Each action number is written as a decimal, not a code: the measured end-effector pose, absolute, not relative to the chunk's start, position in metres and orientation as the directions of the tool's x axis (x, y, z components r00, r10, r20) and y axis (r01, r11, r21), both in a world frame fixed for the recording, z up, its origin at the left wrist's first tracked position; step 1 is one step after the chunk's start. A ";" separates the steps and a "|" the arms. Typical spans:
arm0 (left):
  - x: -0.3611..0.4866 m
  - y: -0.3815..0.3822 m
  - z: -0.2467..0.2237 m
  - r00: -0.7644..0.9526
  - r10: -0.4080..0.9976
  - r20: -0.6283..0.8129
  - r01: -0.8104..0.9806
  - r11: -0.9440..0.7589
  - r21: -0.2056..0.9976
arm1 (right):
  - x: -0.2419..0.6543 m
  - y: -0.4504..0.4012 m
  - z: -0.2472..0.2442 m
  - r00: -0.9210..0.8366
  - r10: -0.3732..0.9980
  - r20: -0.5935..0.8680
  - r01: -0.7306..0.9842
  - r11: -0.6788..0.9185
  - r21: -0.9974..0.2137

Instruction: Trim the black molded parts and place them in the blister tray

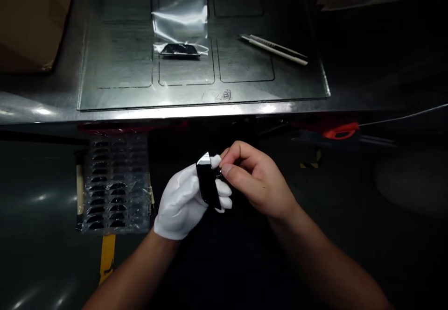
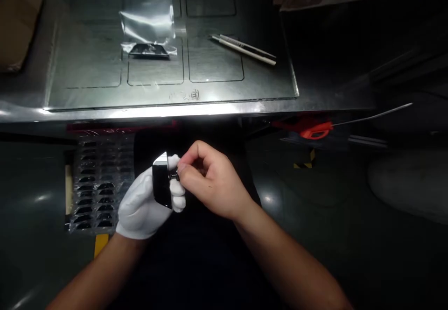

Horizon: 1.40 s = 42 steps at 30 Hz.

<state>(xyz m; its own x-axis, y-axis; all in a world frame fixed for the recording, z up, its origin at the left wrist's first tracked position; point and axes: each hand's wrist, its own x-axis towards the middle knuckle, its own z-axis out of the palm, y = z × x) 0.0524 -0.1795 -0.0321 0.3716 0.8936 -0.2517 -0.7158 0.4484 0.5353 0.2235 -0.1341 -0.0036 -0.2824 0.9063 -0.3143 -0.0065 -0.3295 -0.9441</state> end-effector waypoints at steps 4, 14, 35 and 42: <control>0.048 -0.185 -0.036 0.375 0.896 -0.238 -0.708 0.443 0.551 | 0.222 -0.137 -0.004 -0.305 0.905 -0.297 -0.030 -0.321 -0.947; 0.052 -0.183 -0.031 0.390 0.893 -0.224 -0.702 0.446 0.555 | 0.230 -0.142 -0.004 -0.357 0.881 -0.311 -0.138 -0.379 -0.915; 0.051 -0.175 -0.050 0.371 0.838 -0.400 -0.683 0.538 0.493 | 0.230 -0.145 -0.024 -0.351 0.912 -0.214 -0.085 -0.259 -0.962; 0.037 -0.186 -0.066 0.326 0.851 -0.412 -0.685 0.513 0.517 | 0.238 -0.141 -0.038 -0.461 0.844 0.273 0.199 0.398 -0.896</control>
<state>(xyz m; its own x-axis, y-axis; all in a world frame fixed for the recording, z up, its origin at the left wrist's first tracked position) 0.0365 -0.1856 -0.0665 0.3264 0.8509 -0.4116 -0.6849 0.5130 0.5174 0.2377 -0.1407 -0.0376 -0.4607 0.8444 0.2733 0.1986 0.3982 -0.8956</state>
